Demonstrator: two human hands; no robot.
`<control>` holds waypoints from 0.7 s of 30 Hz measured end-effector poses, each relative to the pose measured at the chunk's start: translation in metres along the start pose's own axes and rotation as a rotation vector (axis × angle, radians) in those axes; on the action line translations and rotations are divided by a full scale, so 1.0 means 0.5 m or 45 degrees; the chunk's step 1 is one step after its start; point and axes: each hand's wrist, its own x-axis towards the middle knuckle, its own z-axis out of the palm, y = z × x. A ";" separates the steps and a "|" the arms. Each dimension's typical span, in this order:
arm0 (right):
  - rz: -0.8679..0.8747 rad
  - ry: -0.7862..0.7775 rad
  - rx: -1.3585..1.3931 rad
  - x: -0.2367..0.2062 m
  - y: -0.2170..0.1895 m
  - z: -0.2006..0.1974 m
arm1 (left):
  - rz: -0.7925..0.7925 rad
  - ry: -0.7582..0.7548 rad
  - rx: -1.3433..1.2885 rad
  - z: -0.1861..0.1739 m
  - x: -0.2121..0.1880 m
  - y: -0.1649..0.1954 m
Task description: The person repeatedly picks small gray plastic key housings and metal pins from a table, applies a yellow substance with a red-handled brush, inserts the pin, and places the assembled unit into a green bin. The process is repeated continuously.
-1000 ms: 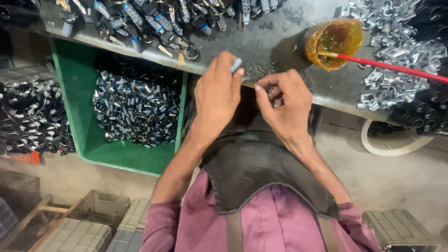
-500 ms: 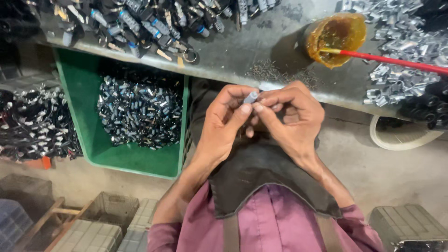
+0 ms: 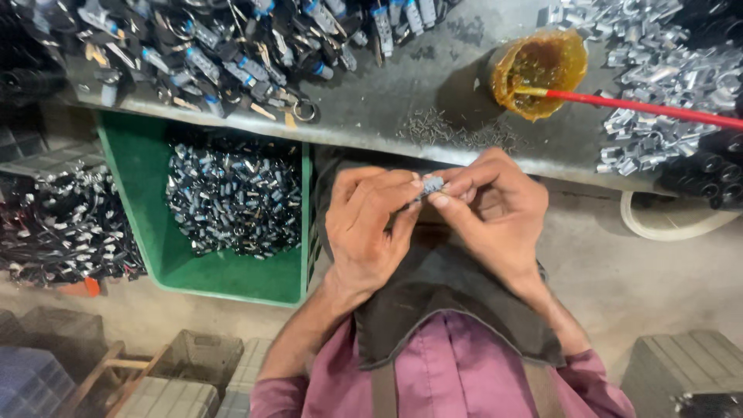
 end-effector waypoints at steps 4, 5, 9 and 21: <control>0.145 -0.159 0.482 0.010 0.018 -0.019 | 0.154 -0.056 -0.066 -0.007 0.002 -0.014; 0.210 -0.200 0.634 0.011 0.025 -0.022 | 0.157 -0.079 -0.110 -0.006 0.004 -0.016; 0.354 -0.272 0.855 -0.003 0.034 -0.039 | 0.228 -0.133 -0.316 0.007 0.012 -0.010; -0.168 0.517 -0.464 0.054 -0.078 -0.157 | -0.038 -0.001 -0.104 0.085 0.067 0.000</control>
